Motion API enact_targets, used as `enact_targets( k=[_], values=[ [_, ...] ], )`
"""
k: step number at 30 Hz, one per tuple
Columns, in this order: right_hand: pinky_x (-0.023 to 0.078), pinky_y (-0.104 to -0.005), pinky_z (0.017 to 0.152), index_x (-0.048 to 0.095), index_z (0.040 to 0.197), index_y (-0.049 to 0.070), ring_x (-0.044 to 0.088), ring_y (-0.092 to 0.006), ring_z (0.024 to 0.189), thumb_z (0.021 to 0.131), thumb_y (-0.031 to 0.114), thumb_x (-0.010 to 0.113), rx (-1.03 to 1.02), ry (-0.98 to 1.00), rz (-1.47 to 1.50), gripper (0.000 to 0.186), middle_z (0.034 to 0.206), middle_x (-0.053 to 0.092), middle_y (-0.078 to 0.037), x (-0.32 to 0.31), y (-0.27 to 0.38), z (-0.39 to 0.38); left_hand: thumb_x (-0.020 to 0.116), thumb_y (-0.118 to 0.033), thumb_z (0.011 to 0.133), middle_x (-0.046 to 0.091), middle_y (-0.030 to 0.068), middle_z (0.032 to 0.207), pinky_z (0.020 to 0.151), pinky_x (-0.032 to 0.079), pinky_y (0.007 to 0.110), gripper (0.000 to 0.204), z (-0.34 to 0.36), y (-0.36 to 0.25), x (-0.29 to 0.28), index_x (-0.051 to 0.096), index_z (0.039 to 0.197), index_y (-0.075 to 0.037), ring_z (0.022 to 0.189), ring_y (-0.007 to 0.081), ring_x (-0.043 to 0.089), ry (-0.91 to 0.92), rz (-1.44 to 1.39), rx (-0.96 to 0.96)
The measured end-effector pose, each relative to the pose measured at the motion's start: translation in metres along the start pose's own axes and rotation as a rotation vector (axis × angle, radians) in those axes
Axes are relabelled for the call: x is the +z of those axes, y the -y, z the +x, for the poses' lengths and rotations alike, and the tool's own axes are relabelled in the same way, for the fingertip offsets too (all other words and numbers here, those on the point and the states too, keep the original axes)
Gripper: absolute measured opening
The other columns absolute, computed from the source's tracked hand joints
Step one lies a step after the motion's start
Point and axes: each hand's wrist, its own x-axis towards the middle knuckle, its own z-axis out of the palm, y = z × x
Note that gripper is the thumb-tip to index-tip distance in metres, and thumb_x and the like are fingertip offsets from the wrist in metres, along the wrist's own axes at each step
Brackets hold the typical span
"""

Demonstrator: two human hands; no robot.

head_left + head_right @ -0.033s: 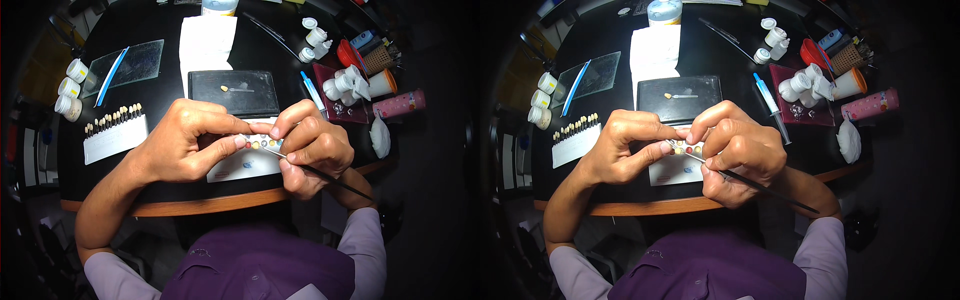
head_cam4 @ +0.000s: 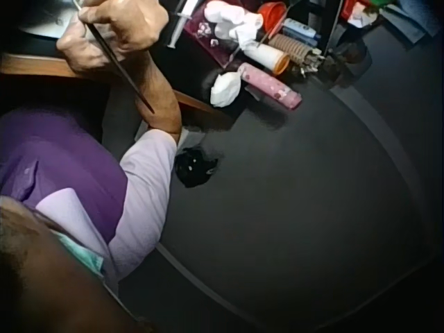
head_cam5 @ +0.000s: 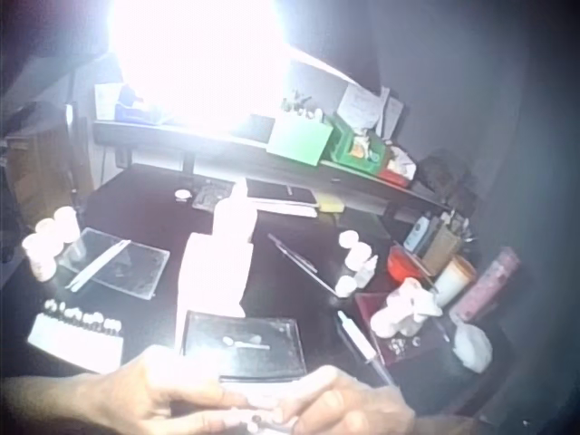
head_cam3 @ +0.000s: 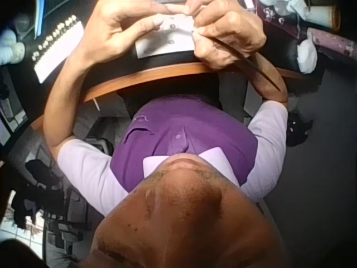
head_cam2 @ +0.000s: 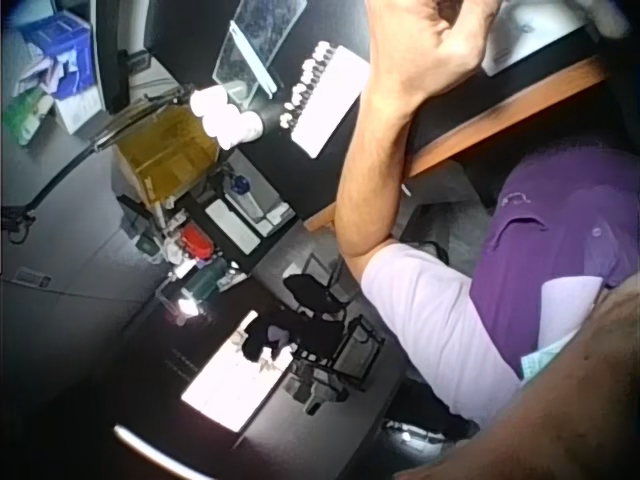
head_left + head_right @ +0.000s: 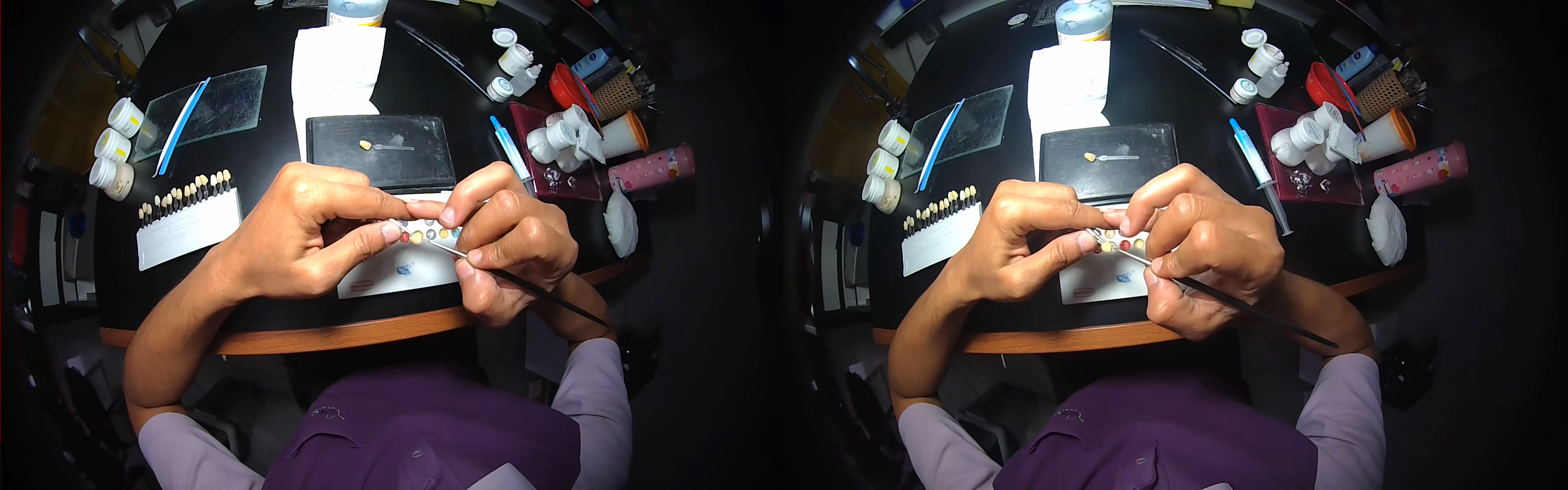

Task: The person applies liquid stains to a dental crown using a fine brush, dipping the brush into various colors on a palette and painting the crown's surface.

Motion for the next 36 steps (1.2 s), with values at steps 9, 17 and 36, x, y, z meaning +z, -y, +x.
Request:
enact_targets(
  k=[9, 17, 36],
  values=[
    [0.062, -0.0397, 0.075, 0.061, 0.084, 0.003, 0.073, -0.0324, 0.089, 0.066, -0.013, 0.068, 0.001, -0.011, 0.037, 0.025, 0.078, 0.064, -0.008, -0.002, 0.000, 0.000, 0.075, -0.006, 0.094, 0.071, 0.0132, 0.074, 0.059, 0.046, 0.034, 0.029, 0.000, 0.002, 0.000, 0.083, 0.122, -0.001, 0.062, 0.0192, 0.063, 0.007, 0.018, -0.001],
    [0.064, -0.0400, 0.078, 0.063, 0.094, 0.002, 0.073, -0.0302, 0.089, 0.073, -0.015, 0.068, 0.015, 0.001, 0.030, 0.027, 0.086, 0.065, -0.010, -0.001, 0.001, 0.002, 0.069, -0.011, 0.103, 0.075, 0.0141, 0.074, 0.059, 0.050, 0.033, 0.022, -0.001, -0.010, 0.002, 0.082, 0.116, 0.003, 0.063, 0.0160, 0.067, 0.029, -0.202, -0.226],
    [0.064, -0.0363, 0.073, 0.062, 0.094, 0.001, 0.072, -0.0270, 0.085, 0.077, -0.018, 0.070, 0.002, 0.013, -0.117, 0.027, 0.087, 0.065, -0.012, 0.001, 0.003, 0.007, 0.061, -0.021, 0.114, 0.060, -0.0007, 0.066, 0.056, 0.041, 0.027, 0.032, -0.001, -0.016, 0.000, 0.079, 0.118, 0.005, 0.060, 0.0054, 0.052, 0.126, -0.439, -0.448]
  ],
)
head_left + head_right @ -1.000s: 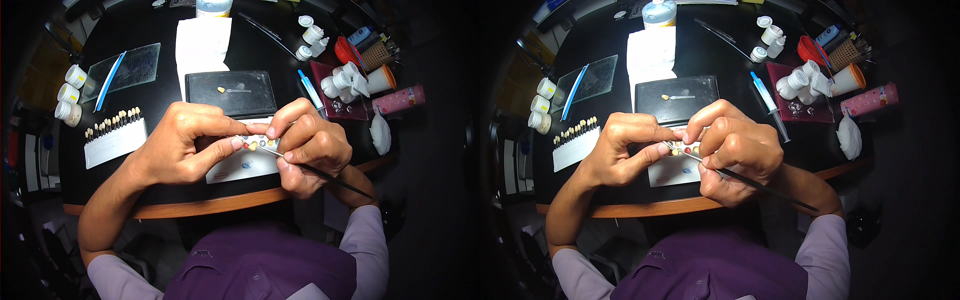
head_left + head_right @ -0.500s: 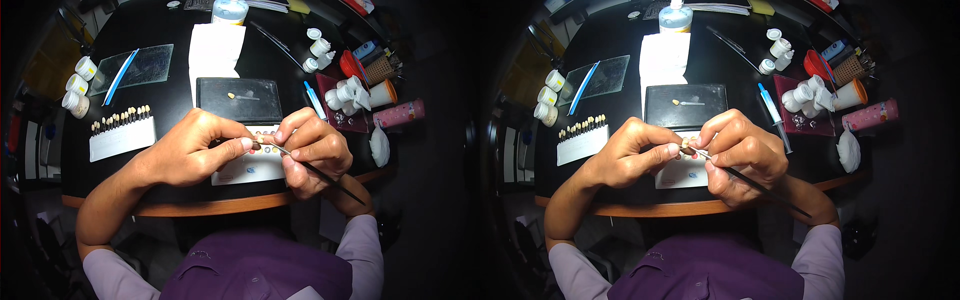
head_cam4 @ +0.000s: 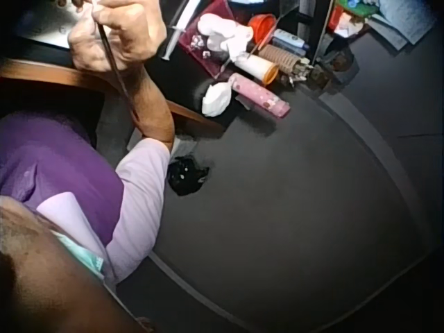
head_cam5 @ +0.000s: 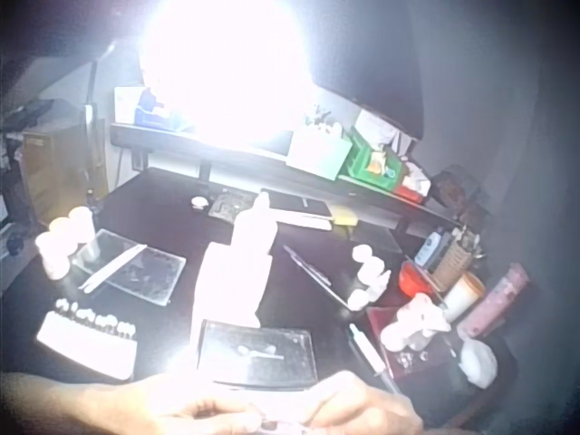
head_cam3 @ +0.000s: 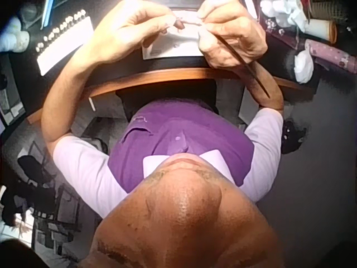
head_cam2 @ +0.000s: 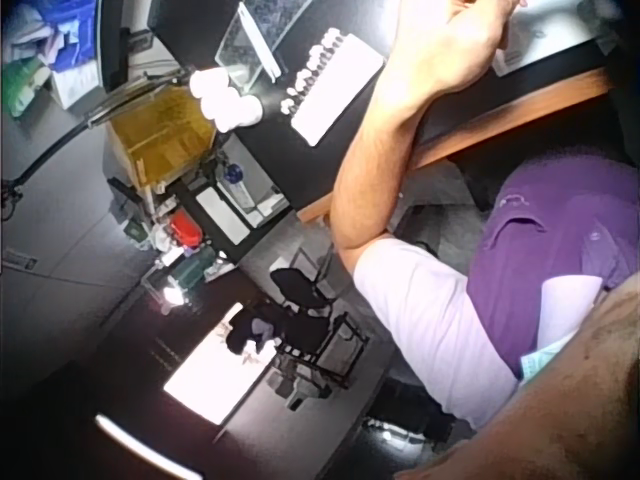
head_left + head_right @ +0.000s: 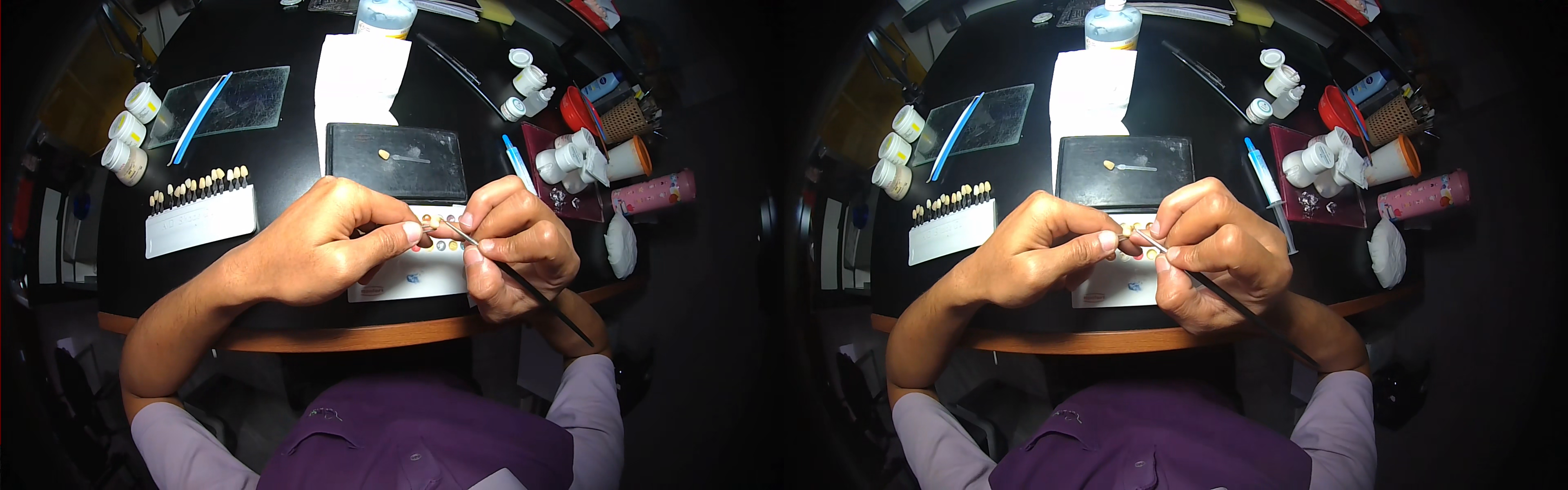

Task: The person applies liquid stains to a dental crown using a fine brush, dipping the brush into various colors on a palette and painting the crown's surface.

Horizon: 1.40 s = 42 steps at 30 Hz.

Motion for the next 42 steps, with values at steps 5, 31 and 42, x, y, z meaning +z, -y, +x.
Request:
enact_targets(
  k=[5, 31, 42],
  values=[
    [0.063, -0.0356, 0.071, 0.061, 0.094, 0.000, 0.072, -0.0271, 0.084, 0.077, -0.018, 0.070, -0.008, -0.024, 0.016, 0.027, 0.086, 0.065, -0.012, 0.0009, -0.0010, -0.0002, 0.060, -0.020, 0.114, 0.058, -0.0019, 0.065, 0.055, 0.039, 0.027, 0.032, 0.0007, -0.0039, 0.0009, 0.079, 0.118, 0.005, 0.060, 0.0044, 0.050, -0.004, -0.011, -0.027],
    [0.063, -0.0357, 0.072, 0.061, 0.093, 0.001, 0.073, -0.0278, 0.085, 0.078, -0.017, 0.071, 0.014, -0.014, 0.011, 0.026, 0.086, 0.066, -0.011, 0.0016, -0.0004, 0.0004, 0.060, -0.020, 0.114, 0.059, -0.0007, 0.065, 0.055, 0.041, 0.028, 0.031, 0.0016, 0.0016, -0.0004, 0.080, 0.120, 0.004, 0.060, 0.0055, 0.052, -0.016, 0.094, 0.041],
    [0.062, -0.0369, 0.075, 0.062, 0.095, 0.001, 0.071, -0.0279, 0.086, 0.075, -0.017, 0.070, -0.007, 0.006, -0.019, 0.028, 0.087, 0.066, -0.011, -0.0007, -0.0031, -0.0001, 0.063, -0.017, 0.107, 0.069, 0.0098, 0.070, 0.062, 0.048, 0.033, 0.028, 0.0018, -0.0036, 0.0009, 0.078, 0.103, 0.006, 0.064, 0.0116, 0.060, -0.059, 0.103, 0.033]
  ],
)
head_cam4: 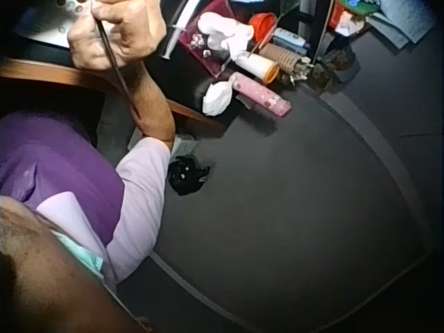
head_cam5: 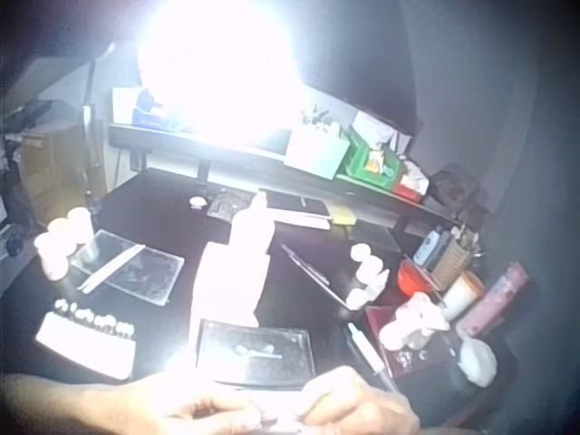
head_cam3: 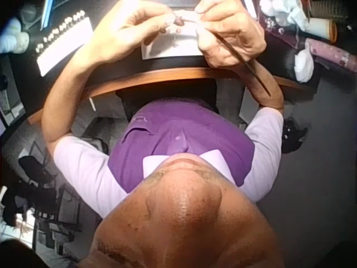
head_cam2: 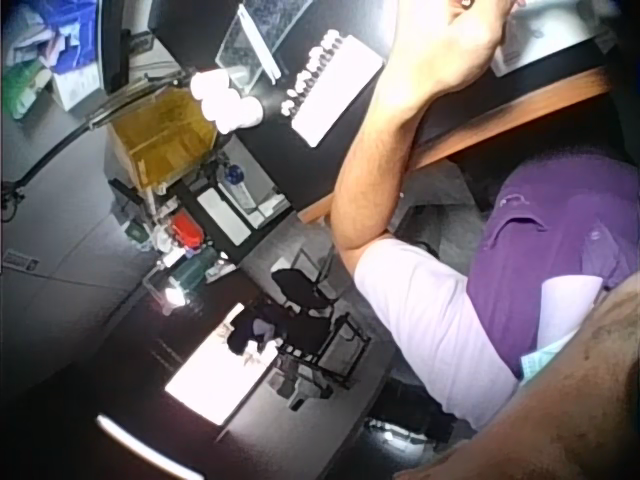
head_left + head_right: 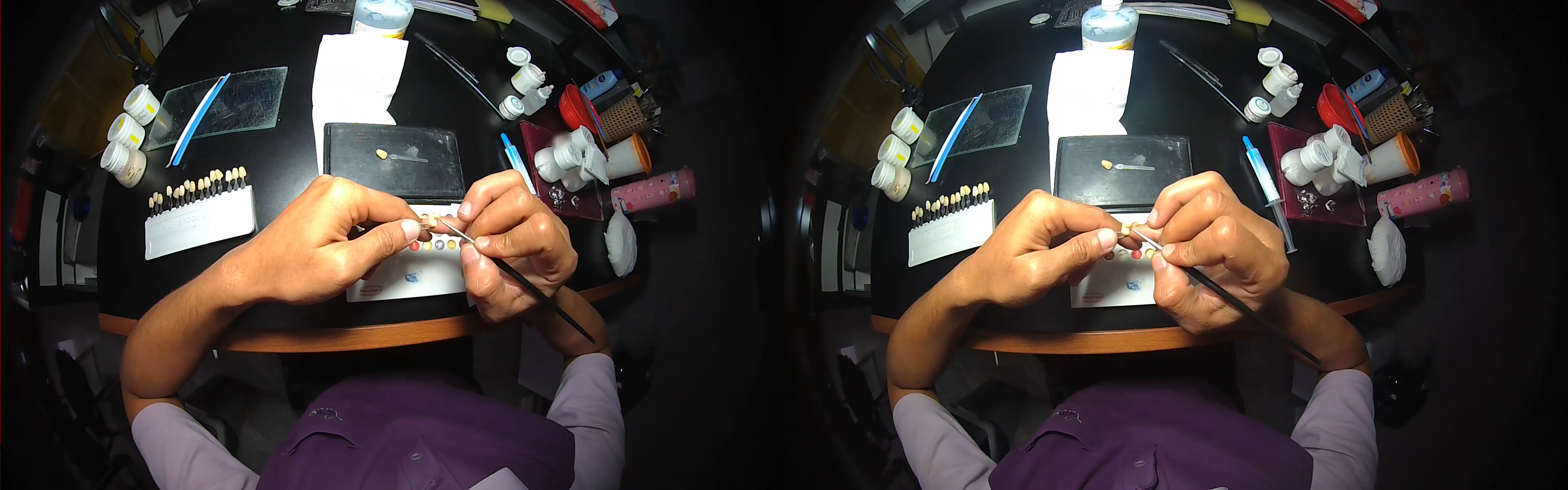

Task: The person applies liquid stains to a dental crown using a fine brush, dipping the brush into various colors on a palette and painting the crown's surface.

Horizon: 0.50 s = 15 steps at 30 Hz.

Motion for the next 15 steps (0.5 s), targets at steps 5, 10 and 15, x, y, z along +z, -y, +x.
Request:
enact_targets(
  k=[5, 10, 15],
  values=[
    [0.063, -0.0382, 0.076, 0.062, 0.096, 0.000, 0.069, -0.0279, 0.088, 0.076, -0.018, 0.068, -0.006, 0.000, 0.031, 0.028, 0.088, 0.066, -0.012, -0.0013, -0.0002, -0.0006, 0.060, -0.021, 0.114, 0.059, -0.0001, 0.065, 0.056, 0.041, 0.028, 0.032, 0.0000, 0.0055, -0.0018, 0.079, 0.124, 0.004, 0.060, 0.0058, 0.052, 0.046, 0.031, 0.021],
    [0.063, -0.0382, 0.077, 0.062, 0.096, 0.000, 0.069, -0.0276, 0.088, 0.077, -0.018, 0.068, -0.001, -0.010, 0.039, 0.027, 0.088, 0.066, -0.013, -0.0003, 0.0002, -0.0014, 0.063, -0.019, 0.108, 0.068, 0.0093, 0.069, 0.061, 0.048, 0.033, 0.030, 0.0001, 0.0004, -0.0001, 0.078, 0.102, 0.005, 0.063, 0.0120, 0.062, 0.007, 0.002, 0.013],
    [0.064, -0.0384, 0.077, 0.062, 0.097, 0.000, 0.070, -0.0278, 0.090, 0.078, -0.017, 0.068, 0.013, -0.021, 0.042, 0.027, 0.090, 0.067, -0.013, 0.0019, -0.0002, -0.0032, 0.060, -0.018, 0.110, 0.067, 0.0073, 0.067, 0.059, 0.048, 0.031, 0.031, 0.0002, 0.0010, -0.0015, 0.078, 0.106, 0.006, 0.060, 0.0106, 0.062, 0.056, -0.111, -0.049]
  ],
)
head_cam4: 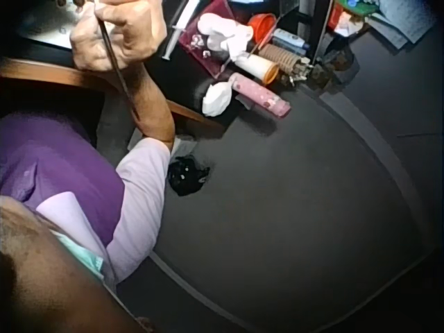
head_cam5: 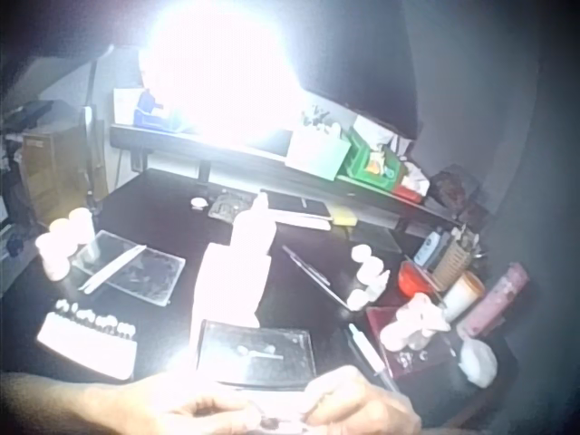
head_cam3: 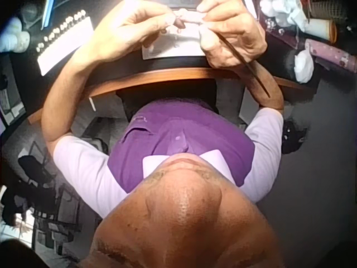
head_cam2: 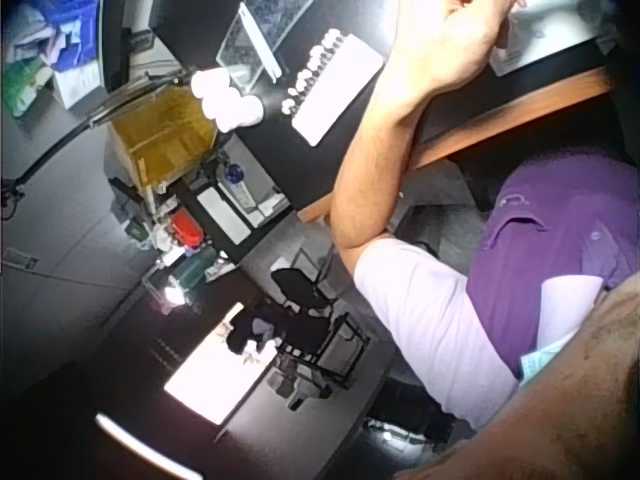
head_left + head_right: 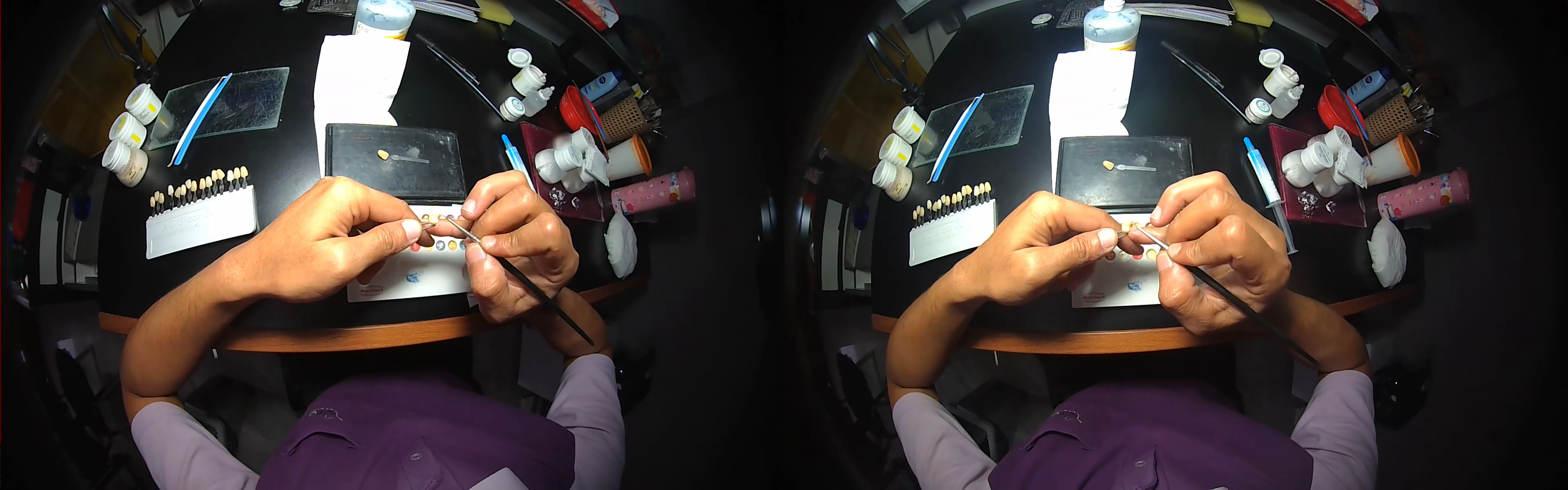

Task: The person applies liquid stains to a dental crown using a fine brush, dipping the brush into various colors on a palette and painting the crown's surface.

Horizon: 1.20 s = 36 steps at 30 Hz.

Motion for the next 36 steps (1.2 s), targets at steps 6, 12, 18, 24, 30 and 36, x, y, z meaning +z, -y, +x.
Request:
enact_targets(
  k=[6, 12, 18, 24, 30, 36],
  values=[
    [0.067, -0.0376, 0.078, 0.062, 0.098, 0.000, 0.071, -0.0280, 0.093, 0.080, -0.018, 0.069, 0.036, -0.035, 0.025, 0.026, 0.092, 0.068, -0.014, 0.0023, 0.0003, -0.0026, 0.058, -0.018, 0.112, 0.066, 0.0055, 0.067, 0.058, 0.047, 0.029, 0.033, -0.0001, -0.0033, -0.0010, 0.078, 0.112, 0.008, 0.060, 0.0095, 0.061, 0.046, -0.074, -0.038],
    [0.065, -0.0379, 0.077, 0.060, 0.097, 0.001, 0.071, -0.0284, 0.090, 0.079, -0.017, 0.069, -0.009, -0.002, -0.022, 0.027, 0.089, 0.068, -0.014, -0.0010, 0.0005, 0.0032, 0.058, -0.017, 0.112, 0.066, 0.0052, 0.068, 0.058, 0.047, 0.029, 0.032, -0.0005, -0.0032, -0.0005, 0.078, 0.115, 0.008, 0.059, 0.0089, 0.060, 0.039, -0.096, -0.028],
    [0.063, -0.0383, 0.075, 0.060, 0.096, 0.002, 0.071, -0.0294, 0.089, 0.078, -0.016, 0.068, -0.012, 0.010, -0.035, 0.027, 0.087, 0.067, -0.012, -0.0020, 0.0010, 0.0007, 0.057, -0.022, 0.116, 0.057, -0.0034, 0.067, 0.053, 0.034, 0.026, 0.036, -0.0010, 0.0009, 0.0003, 0.077, 0.126, 0.006, 0.058, 0.0034, 0.045, 0.049, -0.089, -0.038],
    [0.063, -0.0384, 0.076, 0.060, 0.096, 0.002, 0.071, -0.0292, 0.090, 0.078, -0.016, 0.069, 0.017, -0.007, -0.018, 0.027, 0.088, 0.066, -0.011, -0.0016, 0.0007, -0.0019, 0.058, -0.016, 0.113, 0.067, 0.0052, 0.069, 0.058, 0.047, 0.029, 0.031, -0.0004, -0.0037, -0.0003, 0.076, 0.111, 0.009, 0.060, 0.0090, 0.061, 0.045, -0.120, -0.041],
    [0.063, -0.0382, 0.077, 0.060, 0.097, 0.002, 0.071, -0.0290, 0.090, 0.080, -0.016, 0.068, 0.012, 0.010, -0.019, 0.026, 0.089, 0.066, -0.011, -0.0020, 0.0007, -0.0010, 0.058, -0.016, 0.113, 0.067, 0.0053, 0.069, 0.057, 0.047, 0.029, 0.031, -0.0008, -0.0016, -0.0006, 0.076, 0.112, 0.009, 0.060, 0.0090, 0.061, 0.050, -0.133, -0.024],
    [0.064, -0.0379, 0.078, 0.060, 0.098, 0.002, 0.071, -0.0287, 0.091, 0.080, -0.016, 0.067, -0.008, 0.018, -0.033, 0.026, 0.088, 0.066, -0.012, -0.0027, 0.0000, 0.0001, 0.059, -0.016, 0.112, 0.070, 0.0064, 0.072, 0.059, 0.048, 0.029, 0.031, -0.0005, -0.0023, -0.0011, 0.077, 0.111, 0.008, 0.063, 0.0089, 0.062, 0.049, -0.142, -0.031]
  ],
)
